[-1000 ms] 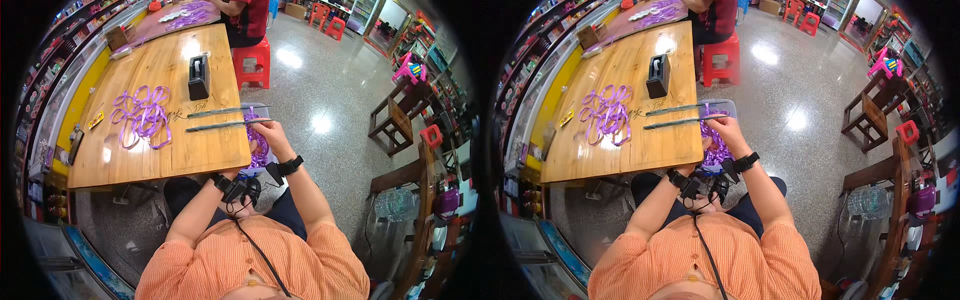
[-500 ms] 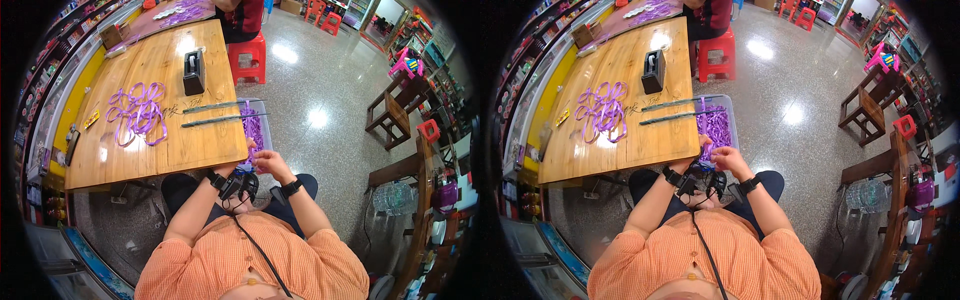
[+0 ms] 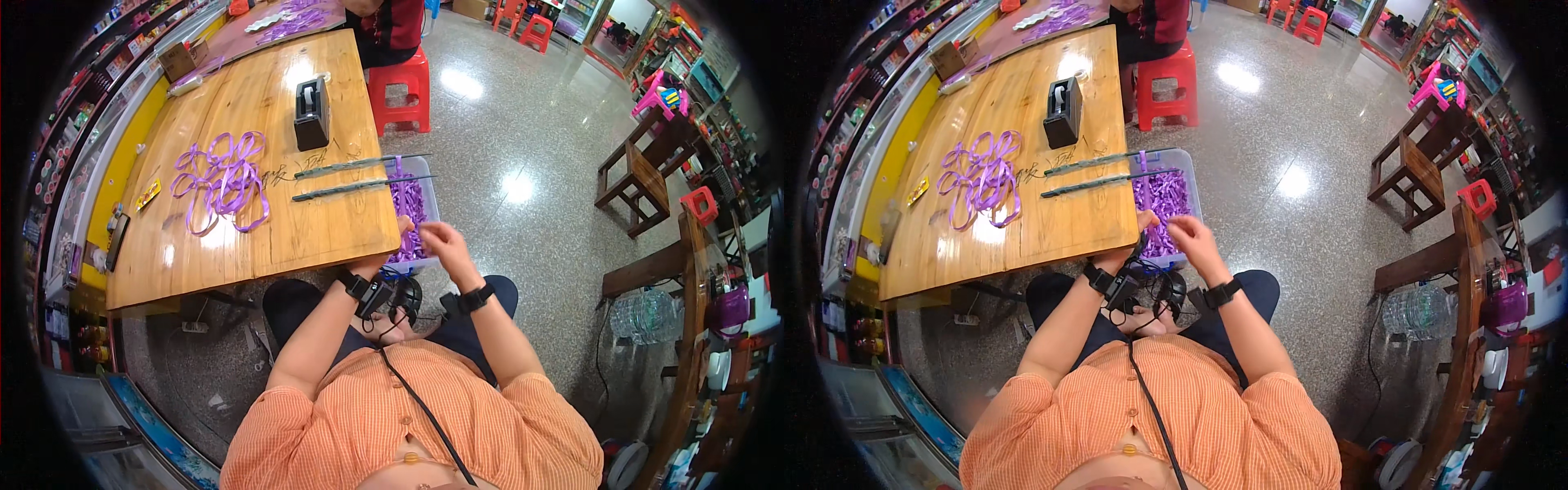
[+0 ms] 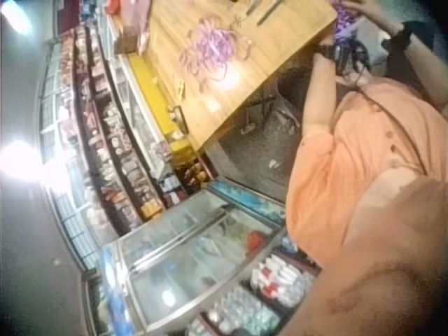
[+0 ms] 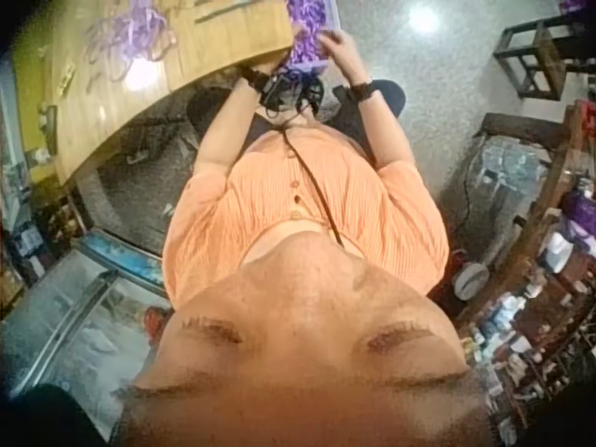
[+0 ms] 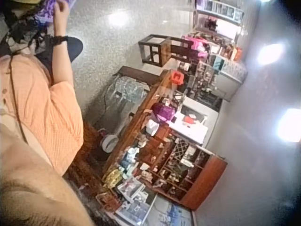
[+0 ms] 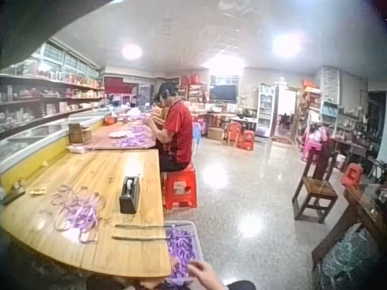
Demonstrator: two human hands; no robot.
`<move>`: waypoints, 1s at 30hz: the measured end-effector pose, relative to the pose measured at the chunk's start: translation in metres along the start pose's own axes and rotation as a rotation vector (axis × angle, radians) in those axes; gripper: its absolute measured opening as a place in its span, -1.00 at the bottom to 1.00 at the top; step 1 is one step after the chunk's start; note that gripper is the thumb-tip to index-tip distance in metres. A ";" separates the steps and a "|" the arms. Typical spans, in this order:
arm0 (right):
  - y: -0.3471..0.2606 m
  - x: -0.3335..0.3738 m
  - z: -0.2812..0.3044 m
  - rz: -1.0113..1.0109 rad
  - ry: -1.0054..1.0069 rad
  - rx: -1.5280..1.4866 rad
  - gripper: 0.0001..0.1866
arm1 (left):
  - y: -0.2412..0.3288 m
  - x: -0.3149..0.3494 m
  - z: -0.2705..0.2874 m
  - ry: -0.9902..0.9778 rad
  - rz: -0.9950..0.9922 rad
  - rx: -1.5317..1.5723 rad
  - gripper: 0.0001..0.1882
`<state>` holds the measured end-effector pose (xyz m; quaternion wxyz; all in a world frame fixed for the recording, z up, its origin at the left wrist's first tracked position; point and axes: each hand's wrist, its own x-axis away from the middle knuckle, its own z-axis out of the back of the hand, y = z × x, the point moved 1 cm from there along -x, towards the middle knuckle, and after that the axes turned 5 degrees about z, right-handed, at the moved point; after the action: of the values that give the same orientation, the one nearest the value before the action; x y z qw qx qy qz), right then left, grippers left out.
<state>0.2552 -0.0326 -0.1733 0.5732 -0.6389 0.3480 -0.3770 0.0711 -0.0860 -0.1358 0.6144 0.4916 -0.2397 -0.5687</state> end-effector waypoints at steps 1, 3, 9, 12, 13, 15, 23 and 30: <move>-0.018 -0.007 -0.003 0.122 0.028 -0.035 -0.71 | 0.003 0.001 -0.002 0.011 0.040 0.052 -0.79; -0.046 -0.017 -0.010 0.249 0.054 -0.070 -0.74 | 0.006 0.003 -0.006 0.023 0.076 0.102 -0.79; -0.083 -0.030 -0.025 0.203 -0.087 -0.015 -0.75 | 0.000 0.005 -0.012 0.142 0.018 -0.072 -0.79; -0.074 -0.039 -0.024 0.192 -0.083 0.014 -0.76 | 0.004 0.006 -0.010 0.173 -0.013 -0.098 -0.78; -0.072 -0.040 -0.025 0.192 -0.086 0.013 -0.76 | -0.001 0.007 -0.011 0.175 -0.012 -0.100 -0.78; -0.068 -0.041 -0.026 0.150 -0.116 -0.062 -0.76 | -0.006 0.005 -0.012 0.137 0.009 0.061 -0.78; -0.077 -0.045 -0.032 0.058 -0.159 -0.292 -0.82 | 0.003 0.007 -0.016 0.157 0.017 0.160 -0.80; -0.082 -0.055 -0.035 0.136 -0.072 -0.185 -0.81 | 0.017 0.016 -0.010 0.019 0.061 0.081 -0.79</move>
<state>0.1994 0.0076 -0.0939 0.5479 -0.6772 0.4030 -0.2805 0.0916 -0.0996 -0.1292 0.6133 0.5138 -0.2714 -0.5349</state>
